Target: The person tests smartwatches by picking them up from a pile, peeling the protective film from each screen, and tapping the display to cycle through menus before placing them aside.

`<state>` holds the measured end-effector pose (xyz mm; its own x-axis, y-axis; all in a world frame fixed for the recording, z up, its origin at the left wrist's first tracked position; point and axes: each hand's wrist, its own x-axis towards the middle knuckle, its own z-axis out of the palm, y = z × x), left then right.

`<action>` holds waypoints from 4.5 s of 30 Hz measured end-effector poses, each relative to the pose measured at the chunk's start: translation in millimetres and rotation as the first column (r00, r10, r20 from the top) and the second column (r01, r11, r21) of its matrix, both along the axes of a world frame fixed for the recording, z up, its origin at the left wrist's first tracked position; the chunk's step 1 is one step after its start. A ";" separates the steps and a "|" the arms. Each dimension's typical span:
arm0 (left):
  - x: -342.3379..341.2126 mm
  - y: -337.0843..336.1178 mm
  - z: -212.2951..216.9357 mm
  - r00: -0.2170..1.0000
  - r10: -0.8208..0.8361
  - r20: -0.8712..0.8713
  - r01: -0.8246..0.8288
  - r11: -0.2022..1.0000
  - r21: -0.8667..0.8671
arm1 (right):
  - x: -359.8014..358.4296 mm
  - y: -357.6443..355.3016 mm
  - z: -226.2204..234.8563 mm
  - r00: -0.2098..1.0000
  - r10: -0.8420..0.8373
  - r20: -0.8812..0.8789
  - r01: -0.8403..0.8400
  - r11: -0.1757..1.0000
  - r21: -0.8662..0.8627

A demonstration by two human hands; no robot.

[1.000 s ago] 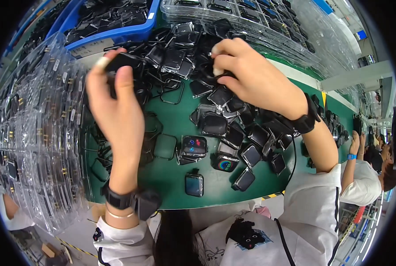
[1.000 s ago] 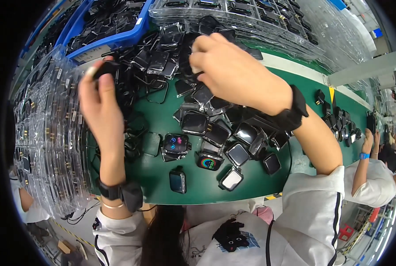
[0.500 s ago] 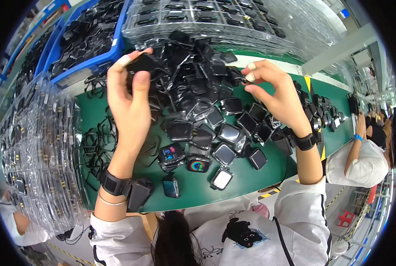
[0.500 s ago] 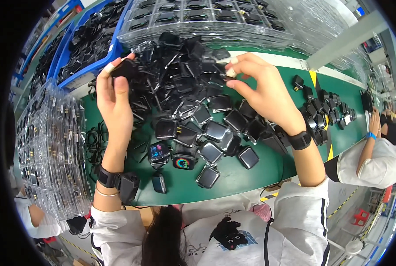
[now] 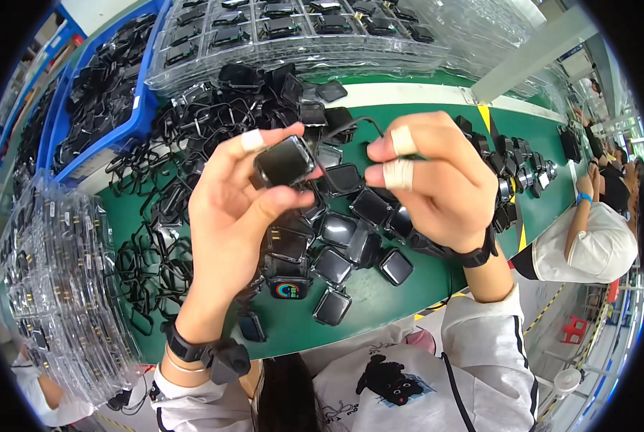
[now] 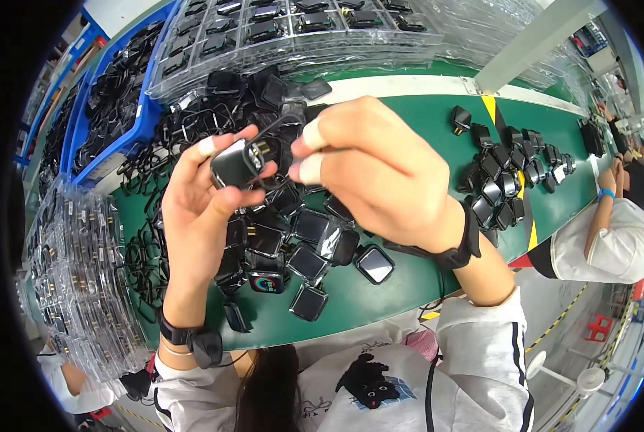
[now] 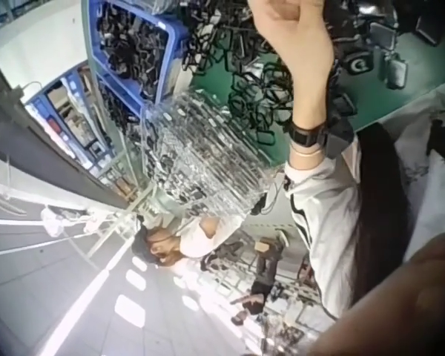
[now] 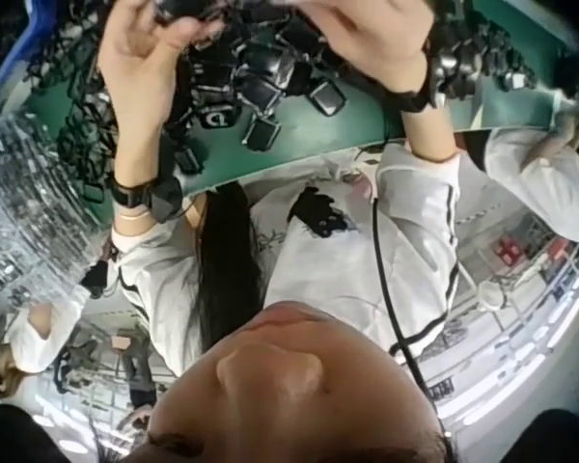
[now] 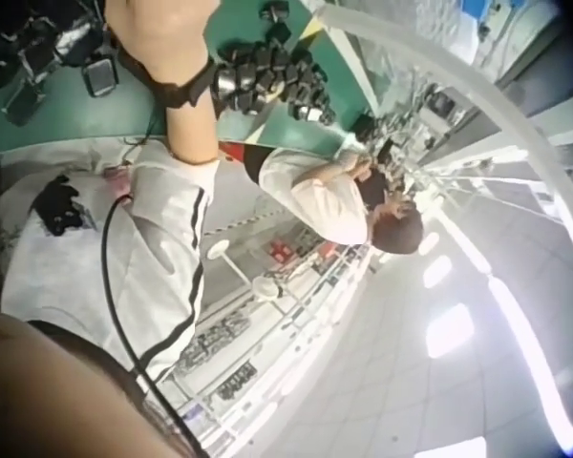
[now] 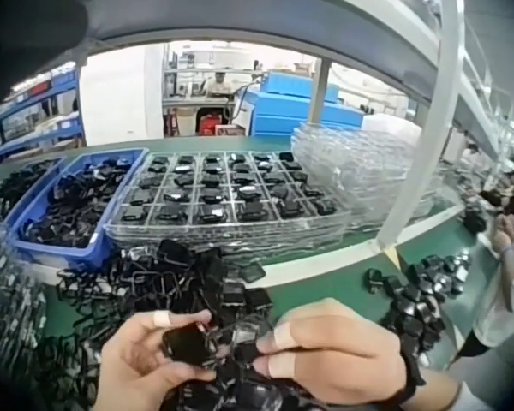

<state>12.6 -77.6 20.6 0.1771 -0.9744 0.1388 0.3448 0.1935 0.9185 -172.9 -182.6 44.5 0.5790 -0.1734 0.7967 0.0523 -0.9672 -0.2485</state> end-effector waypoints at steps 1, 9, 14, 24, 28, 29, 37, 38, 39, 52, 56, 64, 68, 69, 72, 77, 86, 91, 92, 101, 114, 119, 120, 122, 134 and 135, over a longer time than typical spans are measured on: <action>-2.1 5.0 1.9 0.999 0.015 -0.045 -0.014 0.999 0.034 | 1.1 1.6 -3.4 1.000 0.016 0.011 -0.016 1.000 0.007; -9.7 20.6 -9.9 0.956 -0.095 -0.277 0.098 0.995 -0.002 | 9.1 14.3 -15.3 0.989 0.113 -0.092 -0.109 0.993 0.051; -11.3 26.7 -17.9 0.995 -0.083 -0.048 0.082 0.996 -0.023 | 9.2 20.7 -23.9 0.980 0.184 -0.077 -0.131 0.885 0.448; -13.2 29.5 -25.6 0.999 0.038 -0.026 -0.038 0.999 0.008 | 24.5 -8.9 -18.2 0.860 0.507 0.050 -0.151 0.161 0.975; -2.9 22.1 -19.6 0.986 0.147 -0.081 -0.144 0.989 0.034 | 52.8 -61.3 -33.9 0.875 -0.251 -0.413 0.253 0.966 -0.053; -3.1 19.2 -18.0 0.986 0.142 -0.084 -0.140 0.990 0.021 | 53.6 -68.5 -38.0 0.873 -0.259 -0.412 0.258 0.964 -0.058; -5.1 20.4 -17.9 0.976 0.201 -0.085 -0.198 0.979 0.041 | 48.0 -49.5 -18.3 0.886 -0.013 -0.464 0.237 0.872 0.428; -4.2 20.6 -19.2 0.965 0.247 -0.084 -0.245 0.969 0.039 | 43.6 -43.4 -13.7 0.886 -0.004 -0.464 0.229 0.873 0.430; -2.6 21.1 -18.5 0.963 0.252 -0.095 -0.251 0.968 0.023 | 36.7 -35.3 -6.6 0.943 0.074 -0.325 0.038 0.945 0.326; -5.0 26.7 -14.0 0.994 0.097 -0.042 -0.100 0.991 -0.091 | 28.0 -8.0 -9.2 0.937 0.349 -0.022 -0.347 0.921 -0.179; -9.7 25.6 -17.5 0.990 0.134 -0.032 -0.137 0.984 -0.113 | 25.3 -6.8 -9.2 0.939 0.344 -0.015 -0.342 0.927 -0.152; -11.7 26.2 -22.6 0.996 -0.078 -0.037 0.073 0.989 -0.126 | 20.1 8.5 1.6 0.952 0.292 -0.096 -0.131 0.668 0.732; -14.0 28.0 -24.0 0.998 -0.067 -0.012 0.066 0.996 -0.056 | 22.5 10.8 -1.0 0.955 0.230 -0.189 -0.061 0.773 0.632; -16.4 27.4 -22.5 0.997 -0.058 -0.057 0.057 0.998 -0.028 | 21.4 11.4 1.1 0.944 0.223 -0.242 -0.027 0.786 0.617; -20.5 28.4 -18.9 0.992 -0.030 -0.120 0.033 0.999 0.026 | 23.3 13.5 -0.4 0.939 0.206 -0.276 0.006 0.792 0.611; -20.3 26.1 -27.8 0.997 0.069 -0.019 -0.069 0.998 -0.005 | 22.3 18.3 -5.5 0.927 0.240 -0.288 -0.043 0.831 0.555; -22.0 33.7 -27.0 0.988 0.154 -0.007 -0.154 0.988 0.011 | 24.5 26.2 -15.8 0.949 0.179 -0.259 0.002 0.819 0.574; -12.0 35.8 -31.0 0.980 0.154 0.129 -0.148 0.987 -0.056 | 26.4 30.6 -27.1 0.963 0.212 -0.169 -0.063 0.782 0.621; -10.7 37.0 -33.3 0.979 0.154 0.131 -0.148 0.987 -0.055 | 27.1 32.1 -27.9 0.958 0.238 -0.159 -0.091 0.780 0.619; -17.3 33.8 -26.5 0.993 0.026 0.116 -0.022 0.999 -0.030 | 10.2 34.1 -9.1 0.924 0.264 -0.276 0.027 0.675 0.737; -37.9 39.5 -24.0 0.962 -0.229 0.151 0.205 0.966 0.161 | -127.1 49.1 -27.3 0.667 -0.467 -0.580 0.652 0.743 0.152; -34.0 40.2 -24.7 0.953 -0.258 0.158 0.234 0.960 0.153 | -146.0 34.7 -20.8 0.492 -0.408 -0.769 0.684 0.728 0.052; -32.8 40.7 -24.7 0.956 -0.241 0.169 0.215 0.964 0.159 | -142.2 32.3 -19.4 0.542 -0.380 -0.749 0.666 0.738 0.107; -33.2 39.9 -22.5 0.943 -0.322 0.079 0.301 0.932 0.202 | -128.2 32.2 -10.6 0.669 -0.340 -0.661 0.609 0.761 0.224; -40.6 39.3 -19.8 0.829 -0.513 -0.221 0.547 0.826 0.137 | 26.3 -29.6 -9.5 0.828 0.086 -0.555 0.023 0.982 0.186; -41.5 41.2 -21.8 0.828 -0.507 -0.239 0.544 0.830 0.125 | 33.9 -27.9 -16.7 0.791 0.099 -0.604 -0.007 0.988 0.152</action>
